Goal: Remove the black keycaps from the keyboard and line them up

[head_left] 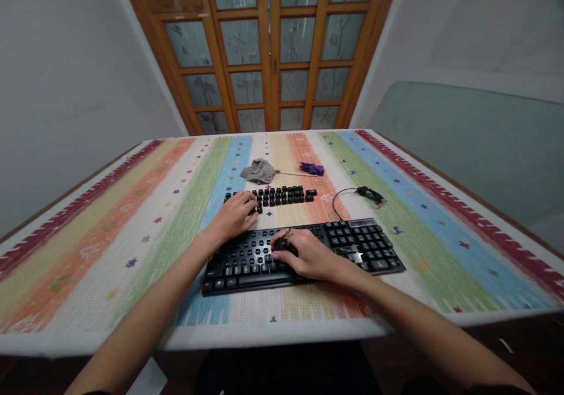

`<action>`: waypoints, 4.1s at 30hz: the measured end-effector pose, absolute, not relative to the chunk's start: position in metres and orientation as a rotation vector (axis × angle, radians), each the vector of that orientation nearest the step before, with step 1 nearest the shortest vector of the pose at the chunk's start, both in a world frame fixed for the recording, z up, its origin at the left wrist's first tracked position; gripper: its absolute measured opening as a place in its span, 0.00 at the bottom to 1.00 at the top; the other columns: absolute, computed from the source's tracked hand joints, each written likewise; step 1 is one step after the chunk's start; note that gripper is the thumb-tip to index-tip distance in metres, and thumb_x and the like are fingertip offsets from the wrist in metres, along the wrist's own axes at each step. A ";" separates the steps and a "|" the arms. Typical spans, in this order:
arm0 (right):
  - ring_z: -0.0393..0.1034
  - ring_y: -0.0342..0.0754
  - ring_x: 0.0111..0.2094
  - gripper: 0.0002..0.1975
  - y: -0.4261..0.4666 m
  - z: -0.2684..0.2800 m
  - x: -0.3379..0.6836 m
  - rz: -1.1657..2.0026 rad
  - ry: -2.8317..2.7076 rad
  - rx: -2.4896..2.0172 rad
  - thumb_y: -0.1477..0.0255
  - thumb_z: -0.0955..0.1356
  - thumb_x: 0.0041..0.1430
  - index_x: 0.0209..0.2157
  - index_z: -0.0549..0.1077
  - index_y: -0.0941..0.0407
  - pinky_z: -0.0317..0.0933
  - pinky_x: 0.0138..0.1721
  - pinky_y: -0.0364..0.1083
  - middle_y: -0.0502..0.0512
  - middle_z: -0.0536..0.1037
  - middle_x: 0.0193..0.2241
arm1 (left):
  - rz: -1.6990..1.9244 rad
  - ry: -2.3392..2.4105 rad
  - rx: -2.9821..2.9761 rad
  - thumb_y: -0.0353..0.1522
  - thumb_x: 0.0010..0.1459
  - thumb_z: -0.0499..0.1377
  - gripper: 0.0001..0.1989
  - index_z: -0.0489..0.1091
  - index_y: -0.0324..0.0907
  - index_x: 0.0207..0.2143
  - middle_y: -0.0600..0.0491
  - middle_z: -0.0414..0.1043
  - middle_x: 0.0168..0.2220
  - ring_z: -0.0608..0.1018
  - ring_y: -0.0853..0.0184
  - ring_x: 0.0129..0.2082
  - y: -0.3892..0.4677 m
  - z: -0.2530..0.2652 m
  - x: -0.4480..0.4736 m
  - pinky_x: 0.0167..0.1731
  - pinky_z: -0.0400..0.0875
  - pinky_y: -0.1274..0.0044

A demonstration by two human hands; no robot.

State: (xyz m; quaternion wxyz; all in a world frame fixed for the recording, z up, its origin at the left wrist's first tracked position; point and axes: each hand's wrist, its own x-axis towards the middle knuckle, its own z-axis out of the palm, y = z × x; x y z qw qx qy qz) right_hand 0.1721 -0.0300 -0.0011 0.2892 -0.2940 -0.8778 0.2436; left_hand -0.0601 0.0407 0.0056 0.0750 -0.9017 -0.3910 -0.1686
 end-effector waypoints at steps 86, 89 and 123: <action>0.69 0.45 0.29 0.11 -0.014 0.020 0.202 0.972 -2.201 -0.854 0.65 0.68 0.63 0.37 0.76 0.60 0.60 0.32 0.42 0.52 0.77 0.29 | -0.492 -1.226 -2.830 0.31 0.53 0.63 0.06 0.74 0.40 0.36 0.48 0.68 0.40 0.71 0.58 0.43 0.062 0.001 -0.035 0.46 0.69 0.66; 0.70 0.45 0.30 0.11 -0.014 0.020 0.202 0.973 -2.201 -0.843 0.66 0.68 0.63 0.37 0.76 0.60 0.60 0.33 0.42 0.53 0.77 0.30 | -0.484 -1.231 -2.823 0.29 0.55 0.61 0.06 0.75 0.40 0.36 0.47 0.68 0.40 0.71 0.58 0.43 0.062 0.000 -0.034 0.46 0.70 0.67; 0.71 0.45 0.28 0.10 -0.024 0.011 0.187 0.787 -2.361 -0.811 0.67 0.70 0.61 0.40 0.77 0.59 0.61 0.33 0.42 0.54 0.80 0.30 | -0.531 -1.371 -2.975 0.35 0.66 0.53 0.10 0.71 0.41 0.43 0.47 0.71 0.44 0.74 0.61 0.45 -0.025 0.004 -0.061 0.47 0.70 0.68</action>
